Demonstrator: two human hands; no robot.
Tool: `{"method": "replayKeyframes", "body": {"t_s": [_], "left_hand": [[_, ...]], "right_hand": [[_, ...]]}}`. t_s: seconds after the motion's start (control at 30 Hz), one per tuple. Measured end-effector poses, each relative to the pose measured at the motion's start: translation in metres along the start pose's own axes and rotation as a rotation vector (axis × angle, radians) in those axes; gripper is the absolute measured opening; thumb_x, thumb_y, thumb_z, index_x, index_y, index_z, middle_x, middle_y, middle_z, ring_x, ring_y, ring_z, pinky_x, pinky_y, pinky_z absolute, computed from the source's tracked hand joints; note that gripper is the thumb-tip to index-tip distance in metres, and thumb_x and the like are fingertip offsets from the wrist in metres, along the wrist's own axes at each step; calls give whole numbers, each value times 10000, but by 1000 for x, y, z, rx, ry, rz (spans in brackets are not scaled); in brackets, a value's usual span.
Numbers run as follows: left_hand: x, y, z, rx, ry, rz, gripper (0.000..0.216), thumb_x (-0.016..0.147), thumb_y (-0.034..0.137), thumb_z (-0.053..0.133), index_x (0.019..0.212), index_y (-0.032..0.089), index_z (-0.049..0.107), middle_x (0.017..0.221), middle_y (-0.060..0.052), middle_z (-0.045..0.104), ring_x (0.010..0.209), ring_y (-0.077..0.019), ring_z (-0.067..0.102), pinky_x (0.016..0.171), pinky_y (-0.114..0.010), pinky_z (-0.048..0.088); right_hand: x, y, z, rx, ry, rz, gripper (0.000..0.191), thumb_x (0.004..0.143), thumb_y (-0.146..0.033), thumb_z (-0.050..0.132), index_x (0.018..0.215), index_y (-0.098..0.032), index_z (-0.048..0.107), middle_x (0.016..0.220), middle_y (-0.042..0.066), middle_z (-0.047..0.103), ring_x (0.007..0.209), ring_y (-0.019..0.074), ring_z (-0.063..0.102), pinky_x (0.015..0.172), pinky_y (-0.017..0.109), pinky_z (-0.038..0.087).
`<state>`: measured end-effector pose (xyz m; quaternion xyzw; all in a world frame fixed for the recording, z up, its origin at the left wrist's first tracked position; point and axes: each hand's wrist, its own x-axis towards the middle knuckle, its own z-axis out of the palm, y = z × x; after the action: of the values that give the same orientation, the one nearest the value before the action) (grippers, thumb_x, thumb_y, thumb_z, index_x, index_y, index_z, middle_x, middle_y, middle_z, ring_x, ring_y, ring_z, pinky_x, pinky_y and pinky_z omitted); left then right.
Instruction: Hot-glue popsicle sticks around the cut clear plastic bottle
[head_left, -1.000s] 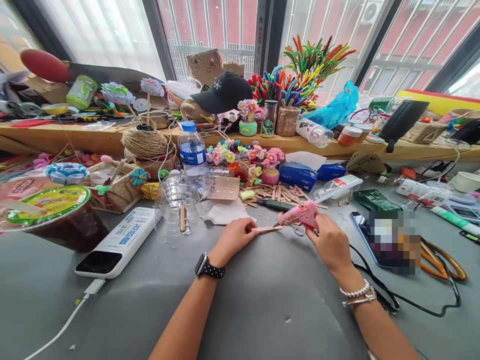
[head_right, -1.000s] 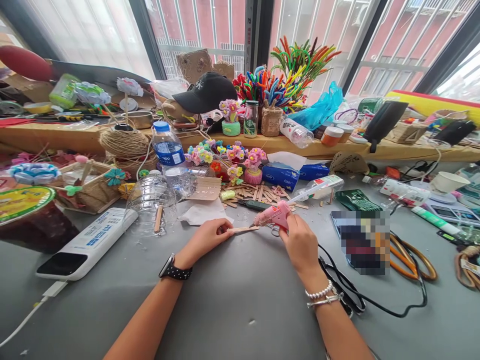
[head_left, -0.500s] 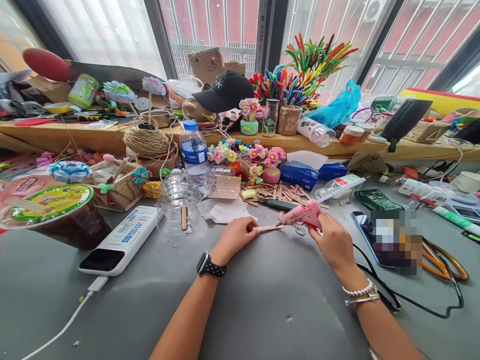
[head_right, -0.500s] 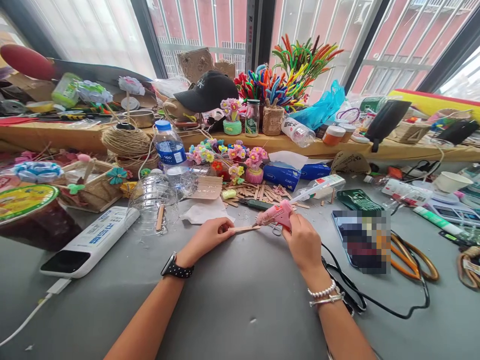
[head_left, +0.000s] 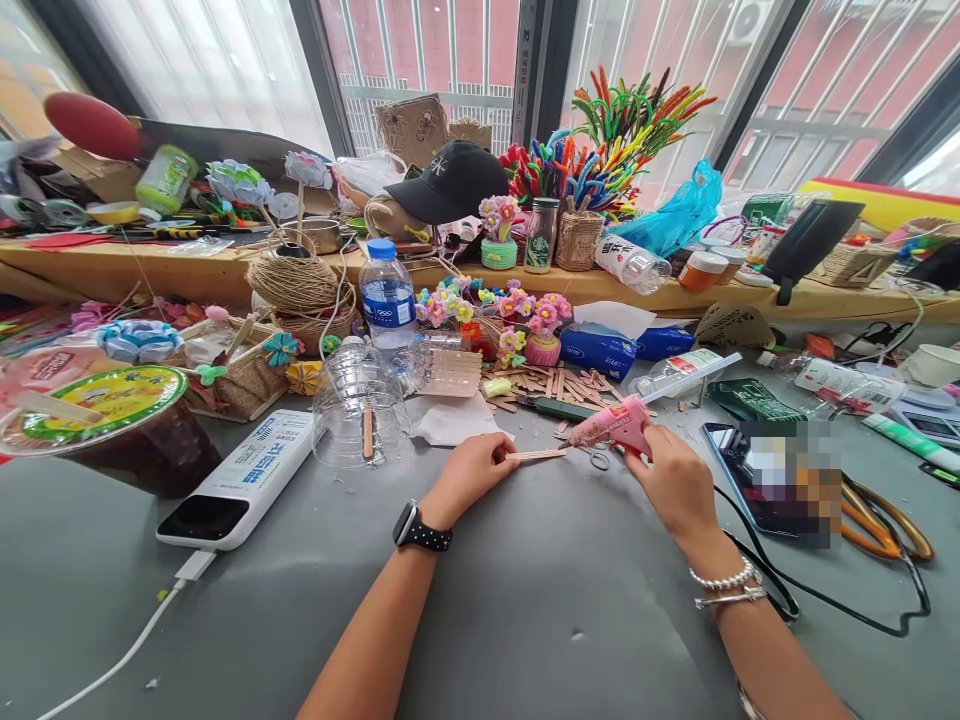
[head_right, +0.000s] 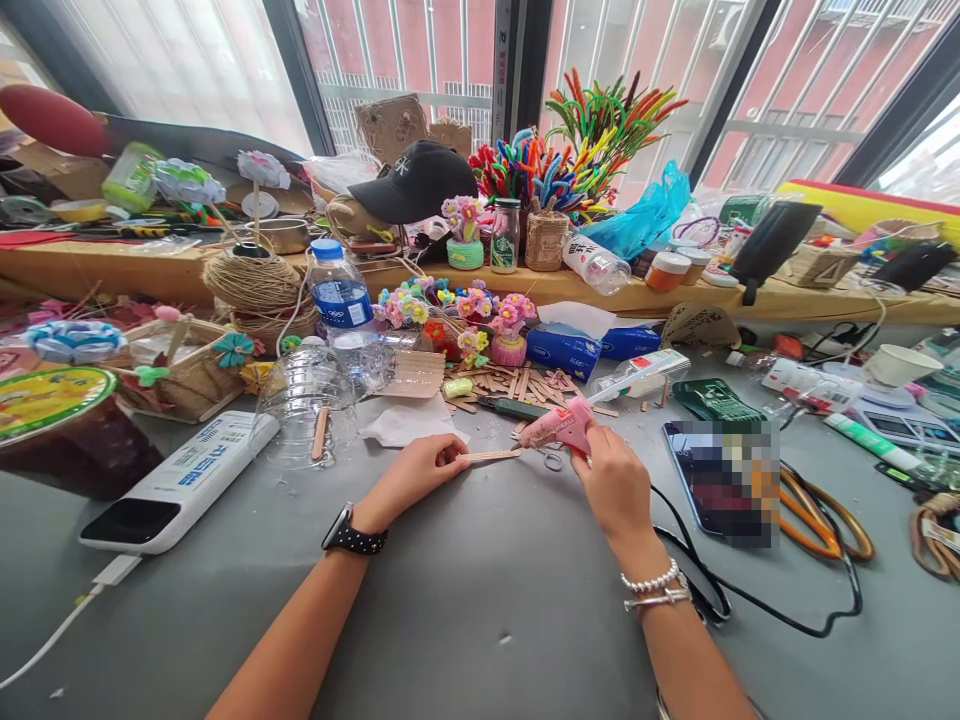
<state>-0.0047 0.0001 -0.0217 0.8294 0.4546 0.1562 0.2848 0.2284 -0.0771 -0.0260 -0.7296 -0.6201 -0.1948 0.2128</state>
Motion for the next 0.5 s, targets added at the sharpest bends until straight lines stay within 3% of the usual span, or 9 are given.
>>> {"method": "replayKeyframes", "body": {"t_s": [0.5], "left_hand": [[-2, 2, -2, -15, -14, 7, 195, 722, 323, 453, 799, 199, 582, 730, 4, 604, 663, -134, 509, 548, -215, 335]], "right_hand": [[0, -1, -1, 40, -25, 0, 229, 754, -368, 456, 804, -158, 534, 691, 49, 577, 613, 167, 523, 519, 253, 348]]}}
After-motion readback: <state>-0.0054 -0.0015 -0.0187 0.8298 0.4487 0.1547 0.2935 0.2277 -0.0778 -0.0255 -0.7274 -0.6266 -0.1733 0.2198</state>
